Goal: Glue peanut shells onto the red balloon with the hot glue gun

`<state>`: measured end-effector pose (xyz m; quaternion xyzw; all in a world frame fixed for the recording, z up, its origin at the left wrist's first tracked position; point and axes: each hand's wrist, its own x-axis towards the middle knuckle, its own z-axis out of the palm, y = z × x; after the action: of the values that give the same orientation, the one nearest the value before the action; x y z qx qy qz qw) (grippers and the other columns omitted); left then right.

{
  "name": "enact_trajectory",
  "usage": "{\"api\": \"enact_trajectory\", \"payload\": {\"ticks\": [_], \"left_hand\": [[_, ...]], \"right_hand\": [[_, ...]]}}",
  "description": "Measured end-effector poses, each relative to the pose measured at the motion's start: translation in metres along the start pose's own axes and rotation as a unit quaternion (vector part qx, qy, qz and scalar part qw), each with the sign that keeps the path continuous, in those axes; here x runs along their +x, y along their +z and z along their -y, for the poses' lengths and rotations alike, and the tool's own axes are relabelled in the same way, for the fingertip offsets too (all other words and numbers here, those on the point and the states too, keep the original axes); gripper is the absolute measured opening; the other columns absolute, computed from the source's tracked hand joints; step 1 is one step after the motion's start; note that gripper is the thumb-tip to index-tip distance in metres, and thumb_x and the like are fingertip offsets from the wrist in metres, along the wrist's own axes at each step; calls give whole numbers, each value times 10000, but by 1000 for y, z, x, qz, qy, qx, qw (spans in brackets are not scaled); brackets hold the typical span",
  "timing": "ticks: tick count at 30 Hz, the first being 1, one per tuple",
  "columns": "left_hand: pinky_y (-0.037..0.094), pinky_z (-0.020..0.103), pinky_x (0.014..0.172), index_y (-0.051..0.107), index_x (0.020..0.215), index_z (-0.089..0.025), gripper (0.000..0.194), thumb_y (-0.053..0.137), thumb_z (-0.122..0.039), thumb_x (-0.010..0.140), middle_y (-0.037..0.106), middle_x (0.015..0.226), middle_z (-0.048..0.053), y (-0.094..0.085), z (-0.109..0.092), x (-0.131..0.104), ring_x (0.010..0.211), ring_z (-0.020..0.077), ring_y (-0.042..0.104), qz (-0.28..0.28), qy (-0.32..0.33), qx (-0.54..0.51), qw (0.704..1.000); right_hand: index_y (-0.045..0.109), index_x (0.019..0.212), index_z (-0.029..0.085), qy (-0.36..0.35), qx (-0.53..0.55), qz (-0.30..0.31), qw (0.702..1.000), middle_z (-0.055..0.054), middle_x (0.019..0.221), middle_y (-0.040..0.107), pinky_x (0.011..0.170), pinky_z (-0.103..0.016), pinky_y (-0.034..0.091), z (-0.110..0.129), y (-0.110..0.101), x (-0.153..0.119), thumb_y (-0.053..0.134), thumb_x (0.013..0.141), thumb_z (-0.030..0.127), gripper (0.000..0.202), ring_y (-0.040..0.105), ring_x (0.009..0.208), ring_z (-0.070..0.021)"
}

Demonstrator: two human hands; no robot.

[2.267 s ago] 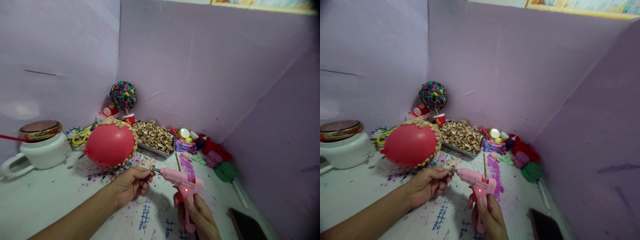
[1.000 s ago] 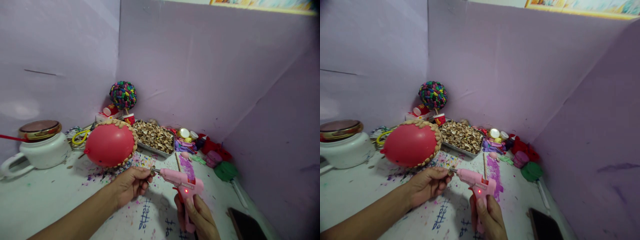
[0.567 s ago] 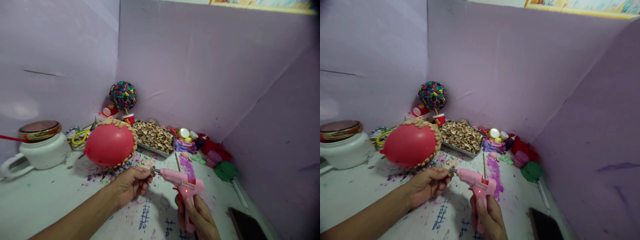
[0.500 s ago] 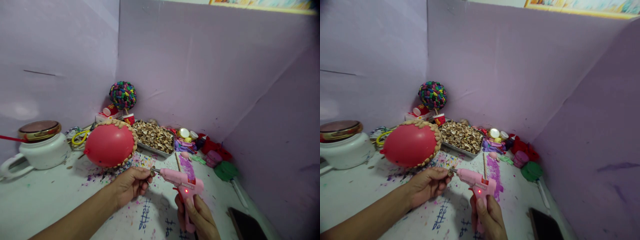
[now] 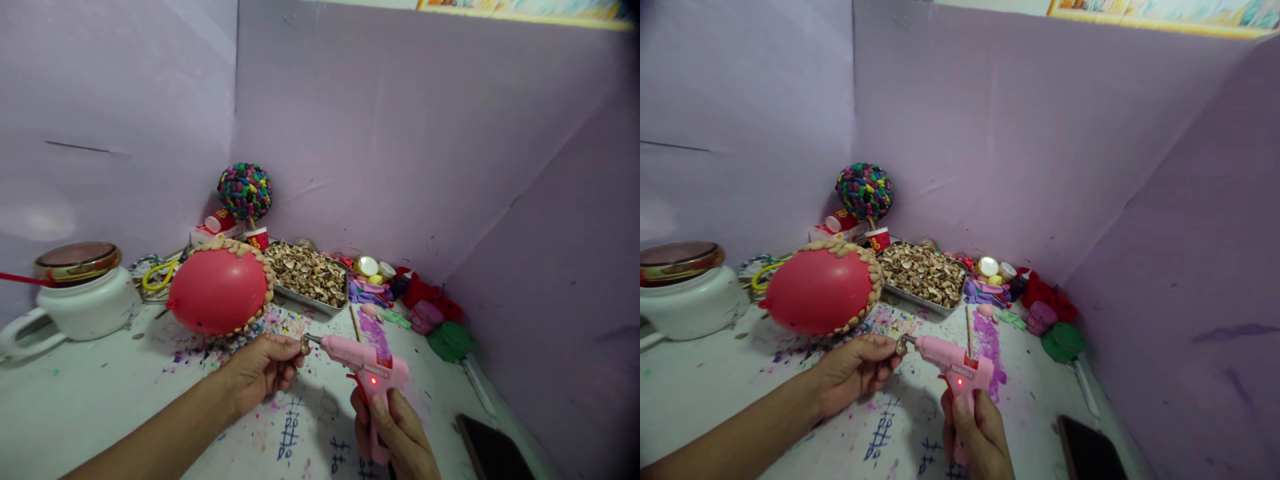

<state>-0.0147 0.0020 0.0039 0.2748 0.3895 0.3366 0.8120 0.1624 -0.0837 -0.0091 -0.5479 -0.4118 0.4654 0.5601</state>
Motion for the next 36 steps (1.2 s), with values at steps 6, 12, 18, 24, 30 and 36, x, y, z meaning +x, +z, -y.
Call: {"api": "enact_trajectory", "payload": {"ticks": [6, 12, 18, 24, 30, 36], "left_hand": [[308, 166, 384, 579, 575, -112, 144, 680, -214, 588, 545, 490, -16, 0, 0, 0, 369, 46, 428, 1, 5, 12, 1000], [307, 167, 394, 583, 585, -112, 137, 674, -214, 596, 552, 502, -11, 0, 0, -1, 379, 45, 429, -1, 7, 18, 1000], [299, 168, 393, 582, 586, -112, 139, 680, -210, 598, 539, 504, -18, -1, -1, 0, 382, 42, 426, -1, 14, 20, 1000], [303, 172, 400, 576, 579, -112, 149, 689, -209, 587, 547, 526, -14, -1, -2, 1, 392, 43, 432, -3, 26, 22, 999], [299, 173, 405, 586, 593, -109, 153, 696, -214, 584, 547, 523, -14, -2, -2, 1, 396, 43, 430, -2, 28, 25, 999], [301, 175, 410, 581, 584, -110, 166, 703, -221, 575, 543, 526, -14, -2, -2, 0, 401, 45, 431, -1, 29, 27, 999]], "right_hand": [[472, 584, 161, 3, 27, -13, 1000, 35, 525, 483, 343, -172, 269, 5, 3, -1, 616, 660, 583, 453, 405, 350, -44], [472, 602, 162, -4, 14, -4, 1000, 40, 514, 466, 341, -170, 252, 2, 0, 0, 581, 690, 590, 450, 395, 347, -44], [493, 599, 157, -12, -2, 2, 1000, 40, 484, 459, 355, -175, 247, 2, -1, 1, 568, 703, 590, 452, 385, 351, -45], [477, 622, 165, -1, 6, -4, 1000, 39, 529, 468, 347, -173, 253, 3, 1, -1, 591, 679, 592, 446, 385, 358, -44], [481, 593, 161, -13, -4, -5, 1000, 32, 532, 459, 359, -189, 262, 6, 1, -2, 573, 692, 592, 451, 390, 376, -55], [482, 583, 173, -6, -13, -23, 1000, 22, 502, 472, 377, -209, 282, 5, 1, -2, 599, 664, 597, 447, 391, 390, -76]]}}
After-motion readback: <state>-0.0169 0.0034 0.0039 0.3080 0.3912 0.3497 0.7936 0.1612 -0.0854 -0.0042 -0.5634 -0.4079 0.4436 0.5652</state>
